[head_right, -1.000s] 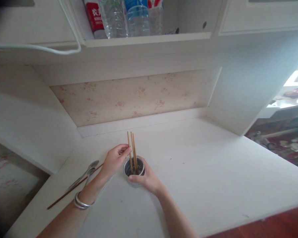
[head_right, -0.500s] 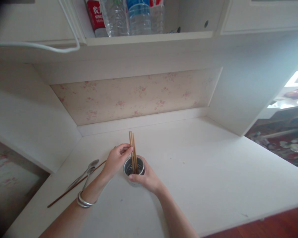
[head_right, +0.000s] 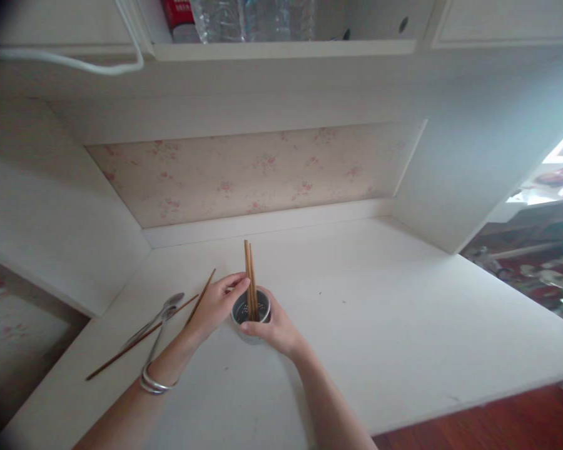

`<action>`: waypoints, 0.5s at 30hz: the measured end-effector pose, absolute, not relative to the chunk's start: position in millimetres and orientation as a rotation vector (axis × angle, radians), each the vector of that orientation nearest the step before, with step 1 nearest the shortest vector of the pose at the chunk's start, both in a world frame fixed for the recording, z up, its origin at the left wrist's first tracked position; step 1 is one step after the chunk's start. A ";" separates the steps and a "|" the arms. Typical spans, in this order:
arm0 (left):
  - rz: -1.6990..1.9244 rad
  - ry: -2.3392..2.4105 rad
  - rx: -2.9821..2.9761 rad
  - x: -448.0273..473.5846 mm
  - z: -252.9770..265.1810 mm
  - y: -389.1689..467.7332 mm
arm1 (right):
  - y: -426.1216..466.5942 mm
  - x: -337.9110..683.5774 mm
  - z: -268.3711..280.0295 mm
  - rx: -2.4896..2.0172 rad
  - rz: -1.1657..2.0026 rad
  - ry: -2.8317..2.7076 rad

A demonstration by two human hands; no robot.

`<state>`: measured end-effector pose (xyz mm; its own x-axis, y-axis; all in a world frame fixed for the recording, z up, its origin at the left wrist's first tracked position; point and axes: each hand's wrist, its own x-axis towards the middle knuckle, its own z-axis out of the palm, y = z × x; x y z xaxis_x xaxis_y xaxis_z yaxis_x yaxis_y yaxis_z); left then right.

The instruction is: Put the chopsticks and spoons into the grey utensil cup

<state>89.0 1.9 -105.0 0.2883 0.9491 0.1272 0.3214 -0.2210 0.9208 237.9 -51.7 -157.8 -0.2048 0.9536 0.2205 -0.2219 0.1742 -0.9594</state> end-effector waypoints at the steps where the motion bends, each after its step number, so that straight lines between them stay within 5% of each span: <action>1: 0.945 1.145 1.680 87.4 -107.0 -2.6 | -51.9 237.8 -156.9 -0.781 1.313 -1.306; 15: 0.990 0.648 1.340 74.2 -164.8 -43.3 | -52.8 240.8 -166.9 -0.855 1.347 -1.299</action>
